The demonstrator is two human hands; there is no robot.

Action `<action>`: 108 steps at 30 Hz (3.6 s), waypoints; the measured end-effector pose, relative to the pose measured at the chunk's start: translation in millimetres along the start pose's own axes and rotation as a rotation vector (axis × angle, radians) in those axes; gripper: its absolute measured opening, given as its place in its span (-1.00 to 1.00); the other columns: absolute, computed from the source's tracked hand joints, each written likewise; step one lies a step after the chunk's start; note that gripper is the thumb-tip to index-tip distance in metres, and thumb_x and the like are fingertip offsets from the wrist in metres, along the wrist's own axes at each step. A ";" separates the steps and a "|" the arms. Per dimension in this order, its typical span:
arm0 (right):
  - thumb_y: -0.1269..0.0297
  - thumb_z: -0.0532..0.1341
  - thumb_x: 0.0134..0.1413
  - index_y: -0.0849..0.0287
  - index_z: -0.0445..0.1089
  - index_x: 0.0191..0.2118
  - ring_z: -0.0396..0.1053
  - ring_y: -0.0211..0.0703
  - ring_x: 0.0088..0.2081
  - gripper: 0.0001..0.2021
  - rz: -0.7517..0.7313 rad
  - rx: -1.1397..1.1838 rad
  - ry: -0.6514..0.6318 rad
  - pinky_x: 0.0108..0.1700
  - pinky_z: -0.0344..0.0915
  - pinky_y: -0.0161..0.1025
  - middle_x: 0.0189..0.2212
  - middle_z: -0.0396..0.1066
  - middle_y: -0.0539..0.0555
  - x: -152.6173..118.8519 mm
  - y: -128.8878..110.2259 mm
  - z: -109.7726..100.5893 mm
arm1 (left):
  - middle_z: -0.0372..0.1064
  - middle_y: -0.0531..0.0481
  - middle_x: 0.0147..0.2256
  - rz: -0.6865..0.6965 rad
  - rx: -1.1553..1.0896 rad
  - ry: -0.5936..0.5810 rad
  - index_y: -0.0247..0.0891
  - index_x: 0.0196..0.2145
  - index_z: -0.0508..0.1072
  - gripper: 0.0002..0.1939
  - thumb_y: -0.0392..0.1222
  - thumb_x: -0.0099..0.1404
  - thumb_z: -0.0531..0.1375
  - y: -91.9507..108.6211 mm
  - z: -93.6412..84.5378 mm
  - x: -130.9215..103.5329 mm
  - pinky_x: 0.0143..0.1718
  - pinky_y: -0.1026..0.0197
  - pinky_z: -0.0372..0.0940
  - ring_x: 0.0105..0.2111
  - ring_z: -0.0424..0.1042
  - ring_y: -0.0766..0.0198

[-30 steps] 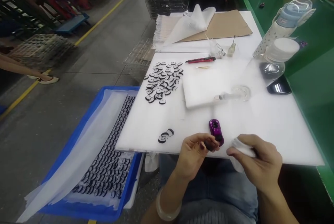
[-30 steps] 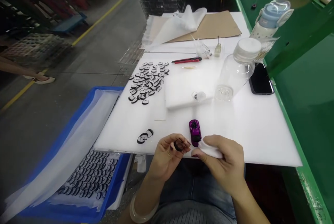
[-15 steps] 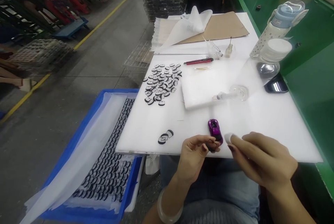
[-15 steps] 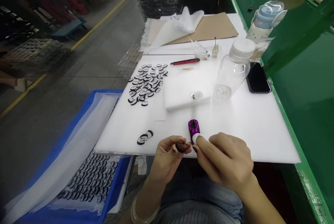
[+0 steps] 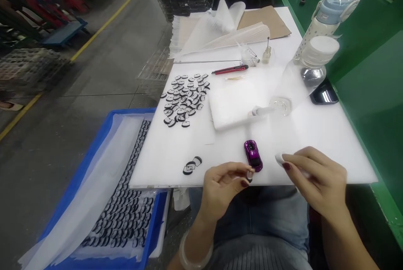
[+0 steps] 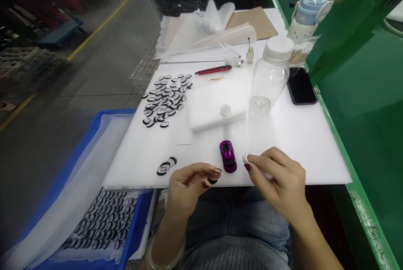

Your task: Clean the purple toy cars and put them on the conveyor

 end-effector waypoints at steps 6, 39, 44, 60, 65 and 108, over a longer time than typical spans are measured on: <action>0.32 0.23 0.25 0.21 0.51 -0.20 0.27 -0.31 -0.54 -0.88 0.251 0.114 -0.091 -0.54 0.22 -0.34 -0.47 0.35 0.00 -6.7 14.4 31.7 | 0.53 -0.05 -0.29 0.576 0.857 0.068 -0.23 -0.13 0.57 -0.78 -0.37 0.25 0.31 10.6 9.8 2.9 -0.23 0.17 0.46 -0.29 0.50 0.22; 0.23 0.21 0.30 0.19 0.41 -0.24 0.27 -0.33 -0.57 -0.86 0.290 -0.052 -0.267 -0.54 0.15 -0.35 -0.44 0.41 -0.01 -2.1 16.3 43.2 | 0.43 -0.18 0.07 0.413 0.960 0.021 -0.24 -0.07 0.50 -0.78 -0.36 0.34 0.19 0.4 13.2 12.4 0.02 0.01 0.45 0.03 0.44 0.11; 0.21 0.18 0.32 0.19 0.40 -0.25 0.24 -0.35 -0.60 -0.83 0.302 -0.048 -0.286 -0.57 0.15 -0.35 -0.43 0.43 0.00 -1.5 17.1 43.7 | 0.44 -0.19 0.07 0.412 0.953 0.008 -0.25 -0.07 0.49 -0.78 -0.36 0.35 0.20 0.0 12.2 13.0 0.03 -0.01 0.44 0.03 0.43 0.11; 0.20 0.19 0.32 0.20 0.40 -0.26 0.22 -0.35 -0.61 -0.82 0.264 -0.102 -0.231 -0.56 0.13 -0.36 -0.46 0.41 -0.02 -3.1 16.4 45.7 | 0.43 -0.22 0.06 0.437 0.964 0.010 -0.30 -0.06 0.49 -0.78 -0.38 0.35 0.19 -1.0 12.9 12.5 0.04 0.05 0.42 0.03 0.42 0.12; 0.28 0.21 0.28 0.17 0.40 -0.19 0.27 -0.34 -0.55 -0.91 0.341 0.052 -0.321 -0.53 0.17 -0.37 -0.43 0.42 -0.04 -1.6 17.8 41.5 | 0.43 -0.18 0.07 0.419 0.953 0.009 -0.26 -0.06 0.49 -0.78 -0.37 0.35 0.19 -0.5 12.2 12.8 0.04 0.04 0.42 0.03 0.42 0.13; 0.46 0.26 0.21 0.19 0.49 -0.16 0.30 -0.36 -0.50 -0.88 -0.178 -0.268 -0.066 -0.49 0.26 -0.35 -0.29 0.38 0.09 -9.9 0.6 52.5 | 0.33 0.00 0.21 0.321 0.976 -0.358 -0.19 0.14 0.42 -0.42 -0.60 0.29 -0.03 6.3 5.1 33.8 0.16 -0.08 0.29 0.17 0.26 0.12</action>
Point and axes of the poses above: each hand's wrist, its own x-axis towards the middle knuckle, its own z-axis out of the palm, y = z × x, the point moved 3 cm from there along x, towards the middle knuckle
